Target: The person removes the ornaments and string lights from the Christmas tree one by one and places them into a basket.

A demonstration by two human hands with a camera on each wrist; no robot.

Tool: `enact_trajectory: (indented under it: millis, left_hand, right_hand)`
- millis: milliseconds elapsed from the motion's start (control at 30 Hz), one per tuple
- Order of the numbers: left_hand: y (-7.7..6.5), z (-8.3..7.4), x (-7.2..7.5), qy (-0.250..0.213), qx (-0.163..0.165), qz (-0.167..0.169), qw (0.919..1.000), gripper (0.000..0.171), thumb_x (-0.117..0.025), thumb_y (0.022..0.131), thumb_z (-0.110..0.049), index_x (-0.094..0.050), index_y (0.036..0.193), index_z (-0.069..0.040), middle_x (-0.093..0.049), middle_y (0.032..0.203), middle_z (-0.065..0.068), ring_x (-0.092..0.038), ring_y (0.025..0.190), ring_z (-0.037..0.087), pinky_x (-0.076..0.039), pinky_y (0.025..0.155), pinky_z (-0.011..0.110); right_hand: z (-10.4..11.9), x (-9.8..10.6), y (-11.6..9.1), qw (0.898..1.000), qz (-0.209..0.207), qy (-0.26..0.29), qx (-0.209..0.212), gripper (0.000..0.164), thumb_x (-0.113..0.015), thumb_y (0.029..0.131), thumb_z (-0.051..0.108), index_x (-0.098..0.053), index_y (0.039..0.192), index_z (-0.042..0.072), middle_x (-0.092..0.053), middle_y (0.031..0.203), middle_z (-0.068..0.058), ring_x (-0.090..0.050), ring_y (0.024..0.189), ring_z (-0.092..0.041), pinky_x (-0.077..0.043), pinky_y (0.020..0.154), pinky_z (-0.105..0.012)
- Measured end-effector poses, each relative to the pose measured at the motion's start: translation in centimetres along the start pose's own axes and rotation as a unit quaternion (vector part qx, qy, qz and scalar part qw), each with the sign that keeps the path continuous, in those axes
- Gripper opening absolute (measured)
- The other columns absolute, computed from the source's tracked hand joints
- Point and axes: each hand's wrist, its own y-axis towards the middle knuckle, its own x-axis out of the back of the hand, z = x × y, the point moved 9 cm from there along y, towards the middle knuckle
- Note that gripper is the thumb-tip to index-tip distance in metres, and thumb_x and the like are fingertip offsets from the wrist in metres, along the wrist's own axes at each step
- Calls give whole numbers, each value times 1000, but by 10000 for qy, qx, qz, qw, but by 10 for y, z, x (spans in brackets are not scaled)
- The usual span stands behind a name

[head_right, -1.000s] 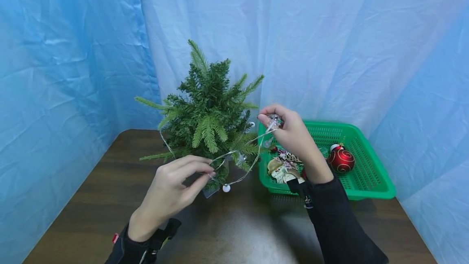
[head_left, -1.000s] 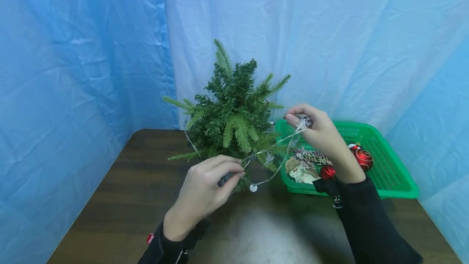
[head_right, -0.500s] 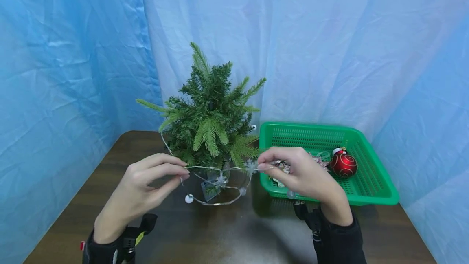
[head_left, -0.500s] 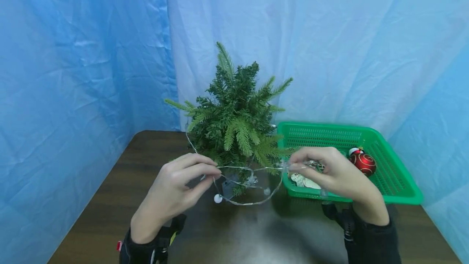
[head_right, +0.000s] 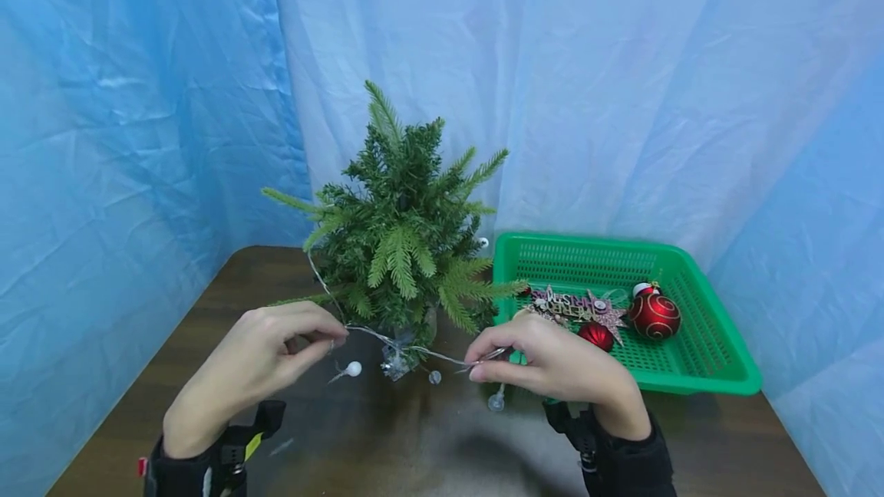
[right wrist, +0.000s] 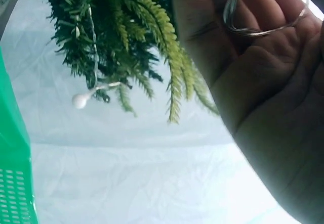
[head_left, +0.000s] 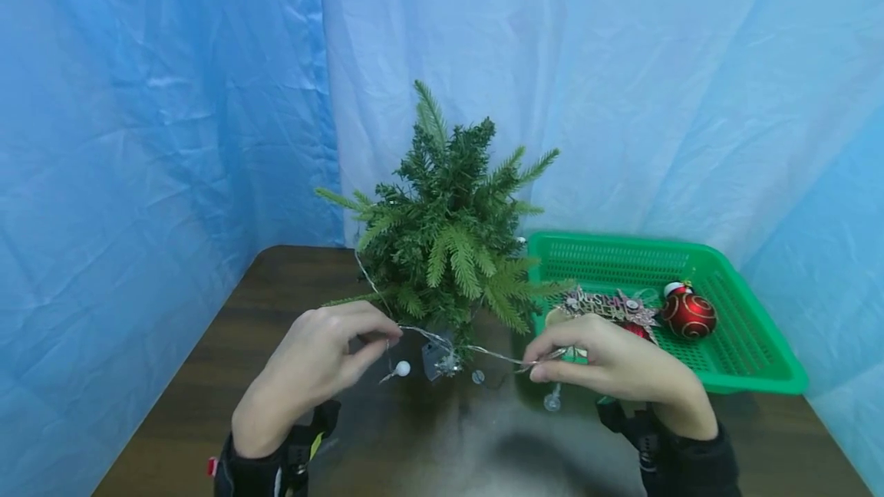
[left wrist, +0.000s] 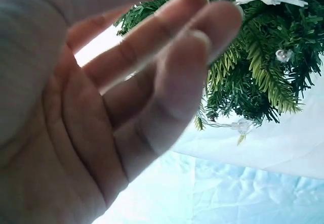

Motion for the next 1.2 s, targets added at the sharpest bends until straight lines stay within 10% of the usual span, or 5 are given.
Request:
enact_trajectory:
  millis: [200,533,700,1200]
  left_hand:
    - [2,2,7,636,-60,-599,9962,20,-85,79,-6,-80,92,-19,-71,95,-9,-63,68,0,-44,52,19]
    - [0,12,12,1113,889,-754,9869,15,-89,79,-21,-83,94,-21,-74,84,-9,-54,51,1,-32,45,21]
    - [1,17,6,1126,1406,-458,9826,10,-87,82,-24,-82,91,-22,-57,55,-15,-23,39,4,-15,47,23]
    - [5,35,-7,213,2153,-607,9744,5,-83,86,-19,-79,89,-19,-53,51,-16,-27,36,9,-21,42,25]
  right_hand:
    - [-6,-17,8,9990,364,-2,-268,19,-58,104,15,-68,119,22,-70,105,12,-66,84,-4,-55,72,-26]
    - [-15,-35,21,9974,356,-159,-604,14,-58,105,26,-67,116,25,-68,103,15,-63,84,0,-54,73,-24]
    - [-14,-35,26,9979,286,-315,-487,15,-59,104,26,-68,115,21,-67,105,14,-63,88,1,-54,75,-24]
    - [-18,-38,30,9976,265,-432,-468,16,-61,103,28,-68,115,19,-67,107,14,-63,91,0,-54,79,-25]
